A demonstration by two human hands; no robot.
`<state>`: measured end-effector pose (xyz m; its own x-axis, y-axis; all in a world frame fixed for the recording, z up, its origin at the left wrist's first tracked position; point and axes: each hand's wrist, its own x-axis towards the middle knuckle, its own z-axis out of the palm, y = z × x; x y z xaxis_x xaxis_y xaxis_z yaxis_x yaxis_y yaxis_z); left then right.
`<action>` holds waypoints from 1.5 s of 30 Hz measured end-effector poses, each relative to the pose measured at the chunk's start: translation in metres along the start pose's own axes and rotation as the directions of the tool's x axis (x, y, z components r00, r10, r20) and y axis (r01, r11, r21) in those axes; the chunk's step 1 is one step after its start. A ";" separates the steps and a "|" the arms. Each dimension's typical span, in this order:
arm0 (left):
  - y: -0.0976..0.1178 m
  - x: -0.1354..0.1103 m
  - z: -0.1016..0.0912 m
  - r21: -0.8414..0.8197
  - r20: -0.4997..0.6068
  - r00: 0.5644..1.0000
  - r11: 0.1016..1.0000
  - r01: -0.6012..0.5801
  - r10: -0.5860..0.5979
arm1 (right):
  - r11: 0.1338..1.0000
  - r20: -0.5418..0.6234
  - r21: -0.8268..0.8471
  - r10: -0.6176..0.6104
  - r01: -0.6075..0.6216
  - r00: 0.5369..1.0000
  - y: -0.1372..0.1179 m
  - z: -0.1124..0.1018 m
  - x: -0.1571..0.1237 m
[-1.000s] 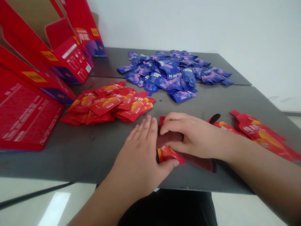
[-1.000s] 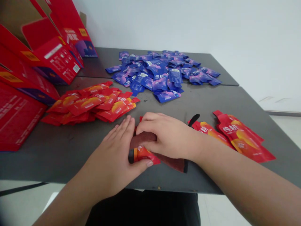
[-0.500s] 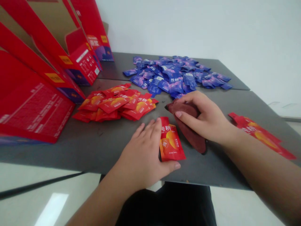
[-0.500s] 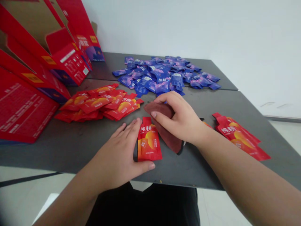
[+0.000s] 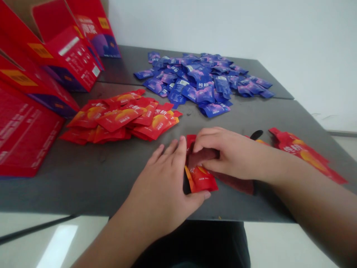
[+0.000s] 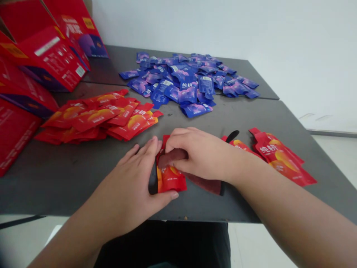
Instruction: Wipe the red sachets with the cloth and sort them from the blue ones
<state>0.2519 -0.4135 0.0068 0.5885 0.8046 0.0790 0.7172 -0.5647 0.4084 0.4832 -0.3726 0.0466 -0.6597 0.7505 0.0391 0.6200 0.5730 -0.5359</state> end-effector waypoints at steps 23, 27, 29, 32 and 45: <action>-0.002 0.001 -0.003 -0.012 0.024 0.999 0.999 -0.035 0.035 | 0.931 0.287 0.366 -0.102 -0.011 0.953 -0.032 -0.009 -0.011; 0.000 0.001 -0.003 -0.005 0.032 0.999 1.000 -0.019 0.019 | 0.968 0.216 0.247 -0.088 0.033 0.972 -0.025 -0.003 -0.009; 0.000 0.001 -0.002 0.004 0.018 1.000 1.000 -0.019 0.019 | 0.973 0.174 0.219 -0.106 0.066 0.979 -0.021 0.001 -0.009; 0.000 0.002 -0.001 0.015 0.004 1.000 1.000 -0.026 0.026 | 0.978 0.123 0.178 -0.134 0.111 0.983 -0.017 0.003 -0.006; 0.001 -0.001 0.001 -0.007 -0.039 0.996 0.997 -0.080 0.080 | 0.945 -0.385 -0.269 0.072 -0.186 0.920 0.020 0.011 0.007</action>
<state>0.2521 -0.4153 0.0064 0.6292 0.7634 0.1464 0.6650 -0.6261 0.4072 0.4862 -0.3591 0.0268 -0.3990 0.8585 0.3220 0.8230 0.4902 -0.2870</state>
